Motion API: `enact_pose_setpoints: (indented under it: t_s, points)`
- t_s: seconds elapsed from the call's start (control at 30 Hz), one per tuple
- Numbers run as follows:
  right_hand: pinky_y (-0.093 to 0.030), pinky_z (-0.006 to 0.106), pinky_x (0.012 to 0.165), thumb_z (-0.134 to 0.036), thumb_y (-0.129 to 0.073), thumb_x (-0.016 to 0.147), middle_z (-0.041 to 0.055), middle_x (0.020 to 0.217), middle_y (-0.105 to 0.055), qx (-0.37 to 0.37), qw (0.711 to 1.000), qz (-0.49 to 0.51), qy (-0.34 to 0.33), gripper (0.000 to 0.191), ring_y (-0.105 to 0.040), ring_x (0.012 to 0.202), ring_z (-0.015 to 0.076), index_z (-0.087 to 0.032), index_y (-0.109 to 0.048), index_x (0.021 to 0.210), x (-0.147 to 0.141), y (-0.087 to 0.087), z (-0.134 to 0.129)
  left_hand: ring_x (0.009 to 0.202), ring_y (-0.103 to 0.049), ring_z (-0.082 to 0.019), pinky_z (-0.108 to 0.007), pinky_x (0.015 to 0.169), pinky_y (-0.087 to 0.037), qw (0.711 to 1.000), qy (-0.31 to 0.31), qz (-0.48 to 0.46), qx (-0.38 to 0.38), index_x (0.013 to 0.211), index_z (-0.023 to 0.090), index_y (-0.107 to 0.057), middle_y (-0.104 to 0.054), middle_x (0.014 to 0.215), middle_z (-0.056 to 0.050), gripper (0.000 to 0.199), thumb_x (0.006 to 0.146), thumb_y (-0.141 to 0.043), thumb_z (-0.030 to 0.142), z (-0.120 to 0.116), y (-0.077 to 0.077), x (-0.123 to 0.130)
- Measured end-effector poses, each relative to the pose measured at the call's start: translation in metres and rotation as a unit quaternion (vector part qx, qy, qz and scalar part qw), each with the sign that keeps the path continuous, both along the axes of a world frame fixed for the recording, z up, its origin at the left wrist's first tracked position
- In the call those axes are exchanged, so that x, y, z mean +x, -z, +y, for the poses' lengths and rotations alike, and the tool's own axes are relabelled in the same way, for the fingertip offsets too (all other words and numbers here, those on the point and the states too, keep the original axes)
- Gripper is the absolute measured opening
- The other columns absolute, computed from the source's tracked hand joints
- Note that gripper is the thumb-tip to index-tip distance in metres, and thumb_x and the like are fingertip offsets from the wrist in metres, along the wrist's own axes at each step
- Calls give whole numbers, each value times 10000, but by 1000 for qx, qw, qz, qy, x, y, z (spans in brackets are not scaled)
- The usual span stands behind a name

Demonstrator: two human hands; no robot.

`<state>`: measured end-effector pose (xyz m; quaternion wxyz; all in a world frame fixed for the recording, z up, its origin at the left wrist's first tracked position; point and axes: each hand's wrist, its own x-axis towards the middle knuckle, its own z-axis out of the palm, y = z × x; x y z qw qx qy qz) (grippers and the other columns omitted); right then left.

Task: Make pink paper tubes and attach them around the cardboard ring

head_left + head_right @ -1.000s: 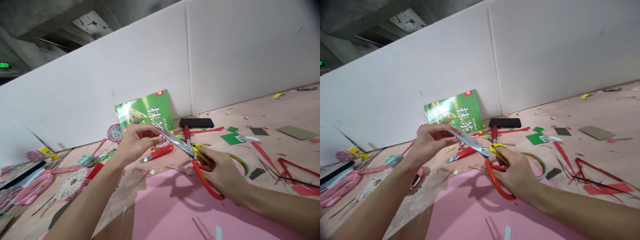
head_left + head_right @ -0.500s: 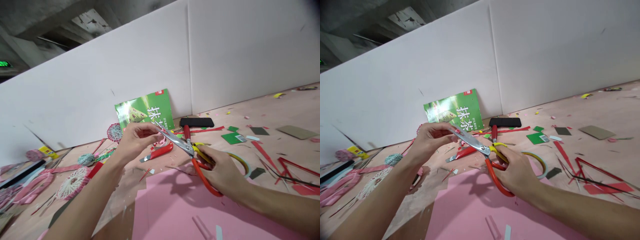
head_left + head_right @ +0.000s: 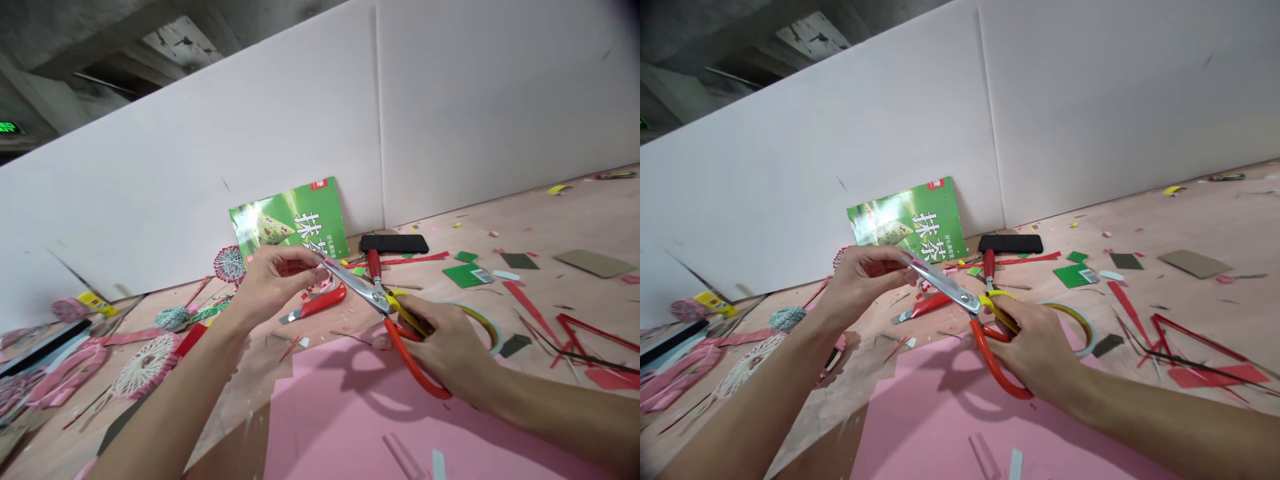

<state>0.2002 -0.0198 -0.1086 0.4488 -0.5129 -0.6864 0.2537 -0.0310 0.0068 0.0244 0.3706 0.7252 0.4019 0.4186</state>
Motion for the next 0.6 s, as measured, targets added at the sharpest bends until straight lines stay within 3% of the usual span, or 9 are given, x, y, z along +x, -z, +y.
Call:
enact_pose_setpoints:
  t_s: [0.1,0.27,0.5,0.6]
  points:
    - [-309,253,460,-576,-754,750,-26,537,-463,-17,1000,11,-16,425,-391,523,125,-217,-562,631,0,-1,-1,674,-678,-159,-260,635,-580,1000,4,5,-2,779,196,-835,-755,757,-74,13,774,-842,206,0,0,0]
    - [-252,256,429,-659,-755,713,-41,517,-352,-40,999,34,-1,553,-309,491,101,-210,-476,552,2,-3,-2,669,-697,-159,-253,629,-579,1000,6,5,-16,781,189,-828,-753,712,-64,63,796,-850,245,3,1,-4]
    - [-374,241,491,-582,-791,703,-28,611,-492,-35,997,63,12,420,-424,567,126,-209,-599,675,3,2,2,681,-694,-135,-246,667,-570,1000,5,-7,-14,1024,204,-796,-748,717,-14,208,830,-849,254,5,2,-5]
    - [-405,247,509,-590,-767,719,-2,660,-570,-36,995,92,2,405,-495,602,149,-212,-620,708,3,0,2,686,-671,-118,-226,652,-550,1000,12,-26,-6,924,201,-771,-727,753,-8,134,837,-845,271,7,5,-6]
